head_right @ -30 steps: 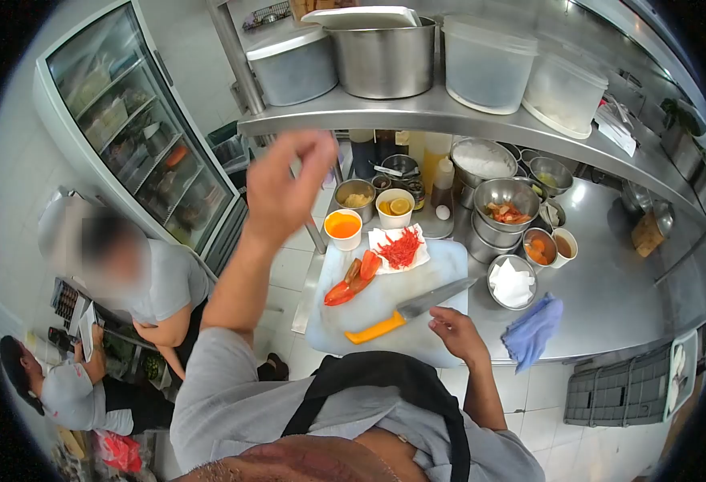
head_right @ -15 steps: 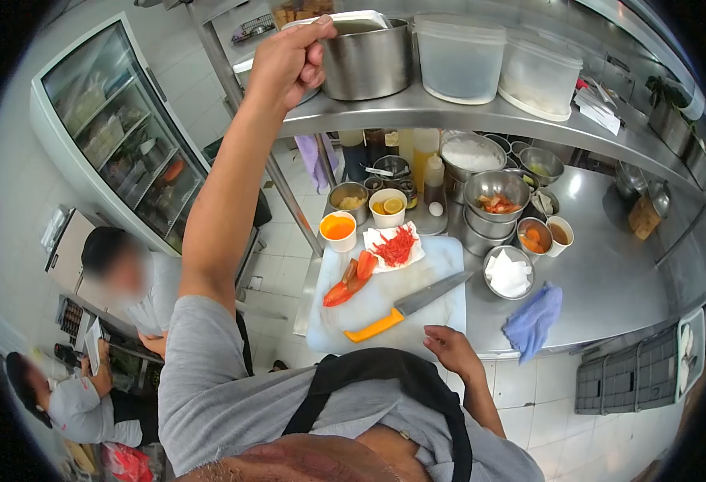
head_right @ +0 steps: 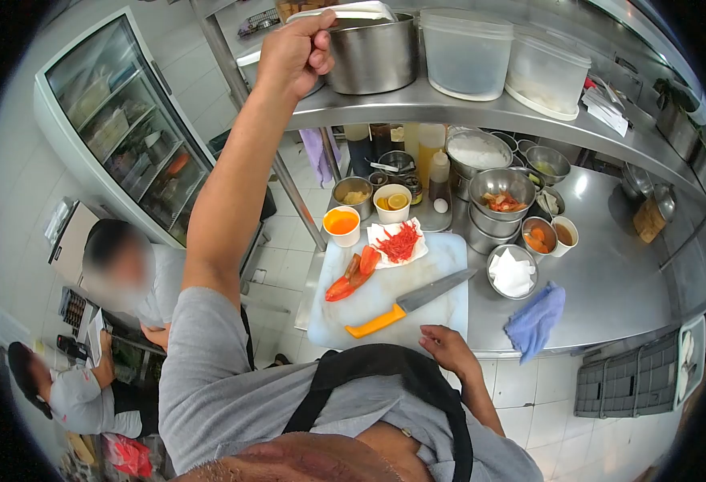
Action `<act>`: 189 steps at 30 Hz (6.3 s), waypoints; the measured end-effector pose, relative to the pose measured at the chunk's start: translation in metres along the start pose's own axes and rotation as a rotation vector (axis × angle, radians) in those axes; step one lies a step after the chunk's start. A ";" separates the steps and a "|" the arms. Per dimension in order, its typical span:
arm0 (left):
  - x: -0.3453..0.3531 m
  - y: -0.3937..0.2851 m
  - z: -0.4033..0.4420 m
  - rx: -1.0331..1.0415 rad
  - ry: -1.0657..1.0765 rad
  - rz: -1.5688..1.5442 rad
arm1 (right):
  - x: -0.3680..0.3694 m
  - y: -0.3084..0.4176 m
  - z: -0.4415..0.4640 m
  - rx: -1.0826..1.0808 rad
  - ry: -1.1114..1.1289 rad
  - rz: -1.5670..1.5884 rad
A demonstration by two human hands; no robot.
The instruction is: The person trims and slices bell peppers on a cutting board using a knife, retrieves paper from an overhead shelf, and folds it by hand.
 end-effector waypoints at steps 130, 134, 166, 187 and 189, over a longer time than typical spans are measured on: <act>0.018 0.350 -0.325 -0.164 0.207 1.150 | 0.091 -0.015 0.083 -0.019 -0.451 -0.341; -0.012 0.392 -0.312 -0.155 0.143 0.885 | 0.088 -0.006 0.077 -0.018 -0.401 -0.295; -0.089 0.316 -0.361 -0.562 -0.063 0.362 | 0.131 -0.008 0.080 -0.292 -0.313 -0.296; -0.054 0.325 -0.406 0.076 0.136 1.278 | 0.129 -0.022 0.059 -0.652 -0.205 -0.452; -0.077 0.336 -0.377 -0.041 0.047 1.362 | 0.131 -0.021 0.060 -0.657 -0.218 -0.469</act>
Point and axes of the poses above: each hand's wrist, its own z-axis towards the middle knuckle, its own x-axis out of the palm, y = z × x, the point moved 2 cm from there along z, towards the middle knuckle, and after that the axes turned 15 degrees about z, right-handed, at the moved point
